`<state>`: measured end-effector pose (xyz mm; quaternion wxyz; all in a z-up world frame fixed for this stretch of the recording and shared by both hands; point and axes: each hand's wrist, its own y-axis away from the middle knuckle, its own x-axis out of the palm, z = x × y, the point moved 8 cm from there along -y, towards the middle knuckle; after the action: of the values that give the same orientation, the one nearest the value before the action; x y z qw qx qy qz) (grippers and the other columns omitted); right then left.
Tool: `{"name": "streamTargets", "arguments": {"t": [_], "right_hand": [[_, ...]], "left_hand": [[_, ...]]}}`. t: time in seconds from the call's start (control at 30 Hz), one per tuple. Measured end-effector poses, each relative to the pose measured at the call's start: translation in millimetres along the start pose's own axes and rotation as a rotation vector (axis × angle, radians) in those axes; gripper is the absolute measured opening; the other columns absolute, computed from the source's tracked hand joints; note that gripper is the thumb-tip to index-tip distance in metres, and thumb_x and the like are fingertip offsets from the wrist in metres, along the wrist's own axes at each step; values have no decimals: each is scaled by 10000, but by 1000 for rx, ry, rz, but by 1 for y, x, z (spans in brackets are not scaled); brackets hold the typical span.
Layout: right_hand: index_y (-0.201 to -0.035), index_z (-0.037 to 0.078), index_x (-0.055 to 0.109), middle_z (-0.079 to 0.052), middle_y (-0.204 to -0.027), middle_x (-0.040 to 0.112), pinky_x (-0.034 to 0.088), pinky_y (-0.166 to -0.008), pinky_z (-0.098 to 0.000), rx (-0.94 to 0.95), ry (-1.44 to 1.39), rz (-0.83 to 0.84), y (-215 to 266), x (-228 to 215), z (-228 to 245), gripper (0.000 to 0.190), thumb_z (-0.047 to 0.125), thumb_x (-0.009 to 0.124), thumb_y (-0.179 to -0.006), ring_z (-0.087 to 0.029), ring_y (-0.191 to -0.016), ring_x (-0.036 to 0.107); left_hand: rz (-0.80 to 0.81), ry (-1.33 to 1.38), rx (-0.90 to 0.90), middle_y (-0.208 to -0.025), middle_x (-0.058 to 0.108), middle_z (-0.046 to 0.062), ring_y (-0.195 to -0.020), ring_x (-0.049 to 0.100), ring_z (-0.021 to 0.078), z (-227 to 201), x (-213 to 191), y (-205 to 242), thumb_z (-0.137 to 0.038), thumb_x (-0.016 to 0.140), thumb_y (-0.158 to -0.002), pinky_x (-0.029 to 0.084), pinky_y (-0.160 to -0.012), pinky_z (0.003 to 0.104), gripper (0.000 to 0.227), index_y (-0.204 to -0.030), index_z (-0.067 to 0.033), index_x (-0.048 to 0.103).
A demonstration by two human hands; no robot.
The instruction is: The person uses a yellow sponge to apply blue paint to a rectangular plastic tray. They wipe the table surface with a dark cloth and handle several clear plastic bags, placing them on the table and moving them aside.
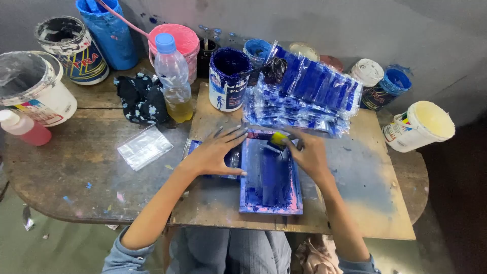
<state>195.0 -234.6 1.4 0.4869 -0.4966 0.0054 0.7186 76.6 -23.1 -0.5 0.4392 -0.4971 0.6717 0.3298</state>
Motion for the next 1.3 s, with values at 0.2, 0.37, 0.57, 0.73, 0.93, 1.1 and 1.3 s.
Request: {"name": "streamTargets", "arguments": {"t": [0.2, 0.37, 0.57, 0.73, 0.93, 1.1, 1.3], "right_hand": [[-1011, 251, 804, -28, -880, 781, 563, -632, -331, -178, 159, -97, -3, 23, 10, 137, 208, 782, -883, -256, -701, 734], [-1012, 223, 779, -61, -930, 765, 572, -642, -371, -216, 312, -52, 4, 37, 3, 136, 233, 789, -877, -289, -735, 740], [-1001, 179, 776, -98, -939, 748, 571, -616, -374, -244, 377, 120, 8, 41, 20, 130, 178, 672, -924, -311, -740, 742], [-990, 171, 767, -99, -934, 732, 568, -601, -366, -289, 402, 153, 26, 42, 29, 146, 147, 633, -938, -313, -719, 735], [-1012, 156, 774, -87, -921, 744, 561, -570, -306, -258, 383, 251, 49, 22, 69, 179, 119, 607, -958, -247, -674, 744], [-1014, 151, 778, -82, -938, 746, 563, -552, -325, -303, 440, 284, 68, 12, 94, 178, 103, 624, -938, -235, -641, 740], [-1100, 188, 748, -60, -1016, 732, 554, -554, -284, -233, 463, 410, 97, 18, 90, 208, 117, 606, -965, -135, -599, 703]], "left_hand": [[-14, -11, 0, -1590, 455, 35, -1521, 315, 259, 2, 0, 1, -801, 650, -745, 236, -1234, 538, 1056, -1565, -183, 405], [-23, -15, -2, -1554, 497, 47, -1515, 325, 272, 4, 1, 1, -802, 664, -734, 246, -1231, 539, 1061, -1558, -177, 426], [-3, -32, -43, -1543, 512, 56, -1531, 295, 295, -1, -6, 2, -796, 682, -718, 227, -1239, 535, 1059, -1554, -194, 439], [8, -39, -81, -1526, 533, 60, -1535, 292, 293, -7, -14, 2, -819, 681, -692, 231, -1244, 529, 1056, -1527, -202, 483], [-10, -40, -80, -1540, 526, 42, -1532, 301, 292, -3, -9, 2, -826, 694, -674, 227, -1244, 519, 1074, -1533, -220, 477], [-46, -62, -80, -1534, 535, 21, -1528, 312, 280, 4, -4, 0, -832, 703, -664, 237, -1244, 510, 1057, -1514, -235, 507], [-59, -67, -67, -1531, 536, 4, -1525, 308, 283, 5, -2, 0, -837, 693, -674, 255, -1233, 528, 1040, -1508, -243, 515]]}}
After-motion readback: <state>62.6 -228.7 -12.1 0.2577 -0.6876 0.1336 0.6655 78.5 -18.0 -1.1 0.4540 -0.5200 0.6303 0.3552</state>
